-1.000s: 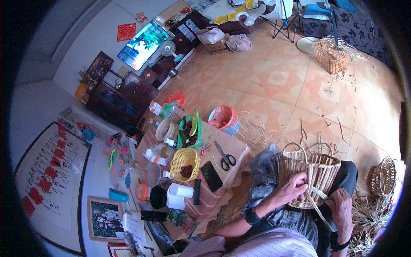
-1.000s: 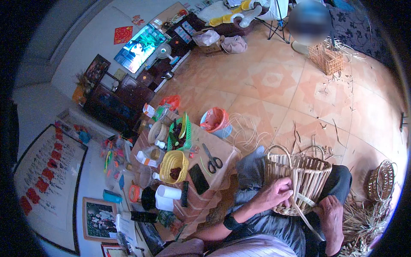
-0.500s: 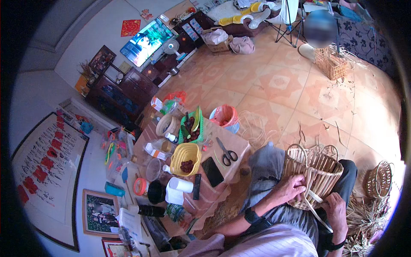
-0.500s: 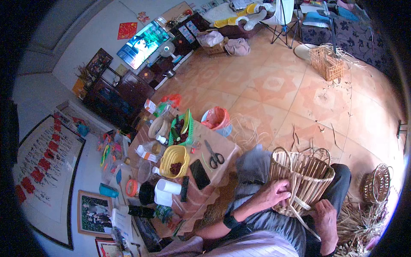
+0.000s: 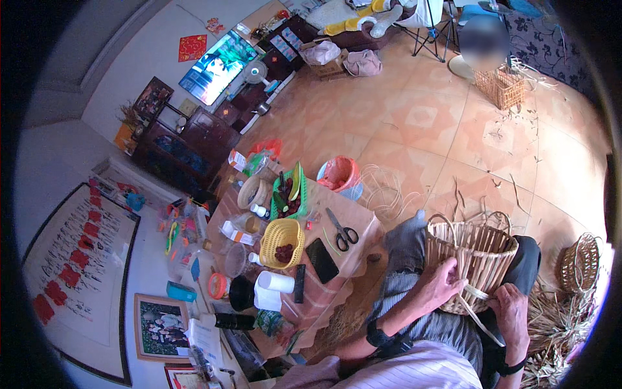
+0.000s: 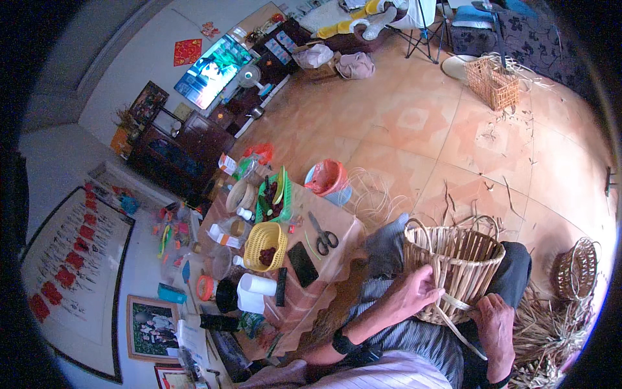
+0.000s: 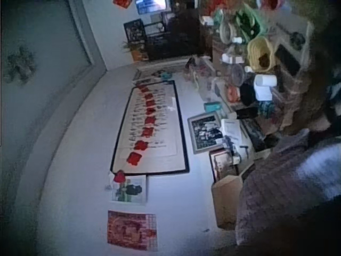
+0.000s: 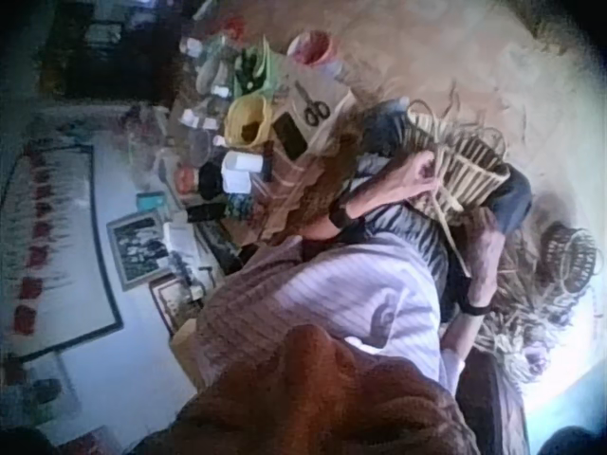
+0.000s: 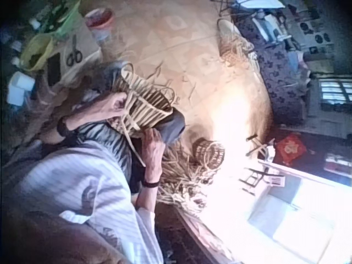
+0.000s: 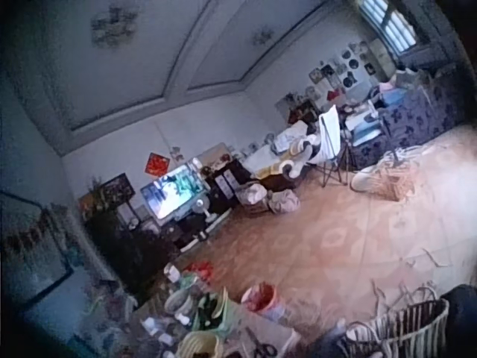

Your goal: Weaving a basket using dried plant fibers.

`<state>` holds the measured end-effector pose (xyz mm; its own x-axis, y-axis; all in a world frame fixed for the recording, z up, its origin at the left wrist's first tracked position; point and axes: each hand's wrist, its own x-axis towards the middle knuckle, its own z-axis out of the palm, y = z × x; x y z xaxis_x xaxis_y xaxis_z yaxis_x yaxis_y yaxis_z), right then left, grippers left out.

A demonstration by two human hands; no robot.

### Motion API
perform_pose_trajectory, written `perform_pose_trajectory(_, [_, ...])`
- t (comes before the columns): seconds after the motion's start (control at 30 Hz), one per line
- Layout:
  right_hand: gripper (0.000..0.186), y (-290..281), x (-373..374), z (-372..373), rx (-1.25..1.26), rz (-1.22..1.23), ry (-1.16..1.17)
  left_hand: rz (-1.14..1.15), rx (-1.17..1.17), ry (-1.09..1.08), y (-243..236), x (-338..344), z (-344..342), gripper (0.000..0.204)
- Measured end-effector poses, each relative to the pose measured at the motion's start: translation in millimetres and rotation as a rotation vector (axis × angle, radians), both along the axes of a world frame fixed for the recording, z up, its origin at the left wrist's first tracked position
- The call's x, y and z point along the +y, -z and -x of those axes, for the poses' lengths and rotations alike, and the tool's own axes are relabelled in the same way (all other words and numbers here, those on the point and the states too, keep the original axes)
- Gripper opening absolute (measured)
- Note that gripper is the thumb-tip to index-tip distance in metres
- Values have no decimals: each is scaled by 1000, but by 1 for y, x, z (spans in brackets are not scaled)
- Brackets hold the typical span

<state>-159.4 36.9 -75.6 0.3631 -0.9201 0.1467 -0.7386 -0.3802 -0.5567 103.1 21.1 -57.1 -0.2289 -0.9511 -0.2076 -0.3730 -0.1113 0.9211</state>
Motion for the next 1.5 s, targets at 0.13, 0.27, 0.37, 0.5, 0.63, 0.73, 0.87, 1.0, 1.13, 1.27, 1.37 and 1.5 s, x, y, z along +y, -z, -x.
perform_pose_trajectory(0.13, [26,-8,1,-6,-11,22,16,-139,111,-17,4,-8,6,29])
perform_pose_trajectory(0.27, [31,-25,1,-16,20,94,78,-195,60,-19,2,-11,7,27])
perform_pose_trajectory(0.37, [37,-40,7,-25,-25,175,128,-144,99,-20,-2,-9,5,28])
perform_pose_trajectory(0.5, [45,-51,18,-43,-81,83,-34,-127,182,-33,-1,-4,5,32])
perform_pose_trajectory(0.63, [47,-39,26,-74,-56,-22,-13,-63,249,-106,10,1,8,31])
perform_pose_trajectory(0.73, [34,-31,25,-80,-137,-62,17,-81,194,-119,20,1,11,32])
perform_pose_trajectory(0.87, [24,-34,24,-80,-96,-2,-22,-34,165,-142,28,0,11,34])
perform_pose_trajectory(1.0, [14,-52,19,-80,-20,71,-102,-123,23,-69,33,-5,9,32])
perform_pose_trajectory(1.13, [12,-65,-9,-70,128,201,-117,-121,11,-55,36,-7,10,32])
perform_pose_trajectory(1.27, [15,-64,-33,-63,32,205,-24,-92,227,-28,32,-7,6,35])
perform_pose_trajectory(1.37, [15,-63,-38,-66,-41,172,20,-113,208,-7,30,-6,4,37])
perform_pose_trajectory(1.5, [16,-72,-41,-71,-60,191,18,-63,67,-64,35,-8,9,40])
